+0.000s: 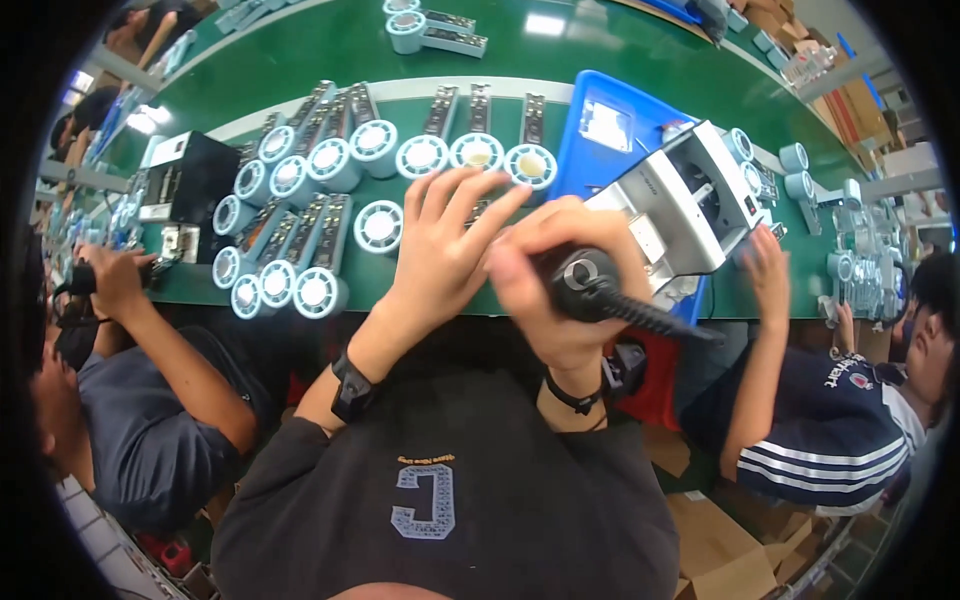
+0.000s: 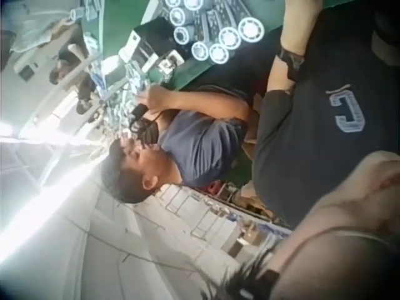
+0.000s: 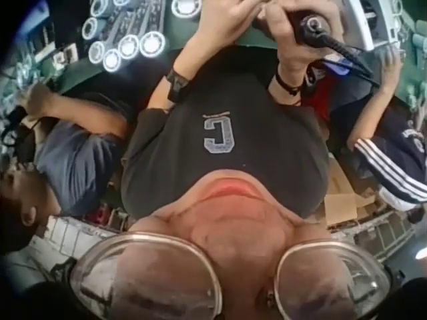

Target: The person picks up a circuit board and a fan housing, fits them together, and drives screws into the assembly using a power screwdriver. They repeat this process for another set of components, occasionally picking up screws from a dispenser.

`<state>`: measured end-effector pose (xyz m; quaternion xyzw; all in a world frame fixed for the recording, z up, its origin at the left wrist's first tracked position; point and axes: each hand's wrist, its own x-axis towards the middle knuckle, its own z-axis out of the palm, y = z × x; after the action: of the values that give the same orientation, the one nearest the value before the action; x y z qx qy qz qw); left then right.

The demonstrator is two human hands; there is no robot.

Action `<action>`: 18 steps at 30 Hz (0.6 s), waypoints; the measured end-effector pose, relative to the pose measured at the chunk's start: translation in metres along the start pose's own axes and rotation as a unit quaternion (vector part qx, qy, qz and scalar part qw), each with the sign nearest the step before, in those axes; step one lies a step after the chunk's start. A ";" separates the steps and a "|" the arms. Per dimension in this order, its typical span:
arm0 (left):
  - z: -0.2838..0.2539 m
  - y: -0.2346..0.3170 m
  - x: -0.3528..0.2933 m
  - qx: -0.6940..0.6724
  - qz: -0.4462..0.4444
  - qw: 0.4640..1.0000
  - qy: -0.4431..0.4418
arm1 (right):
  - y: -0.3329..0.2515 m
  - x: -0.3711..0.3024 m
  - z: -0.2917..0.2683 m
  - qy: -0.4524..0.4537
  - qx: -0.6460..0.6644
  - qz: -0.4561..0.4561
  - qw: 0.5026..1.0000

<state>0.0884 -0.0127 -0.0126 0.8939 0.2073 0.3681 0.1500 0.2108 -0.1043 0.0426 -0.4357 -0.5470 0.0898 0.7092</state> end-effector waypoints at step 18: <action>0.046 -0.028 0.066 -0.004 -0.026 0.999 -0.040 | 0.041 -0.015 -0.012 -0.141 0.091 -0.026 0.985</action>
<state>0.1569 0.0384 -0.0166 0.9016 0.2227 0.3292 0.1710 0.2300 -0.0947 0.0027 -0.3379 -0.6425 0.1815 0.6634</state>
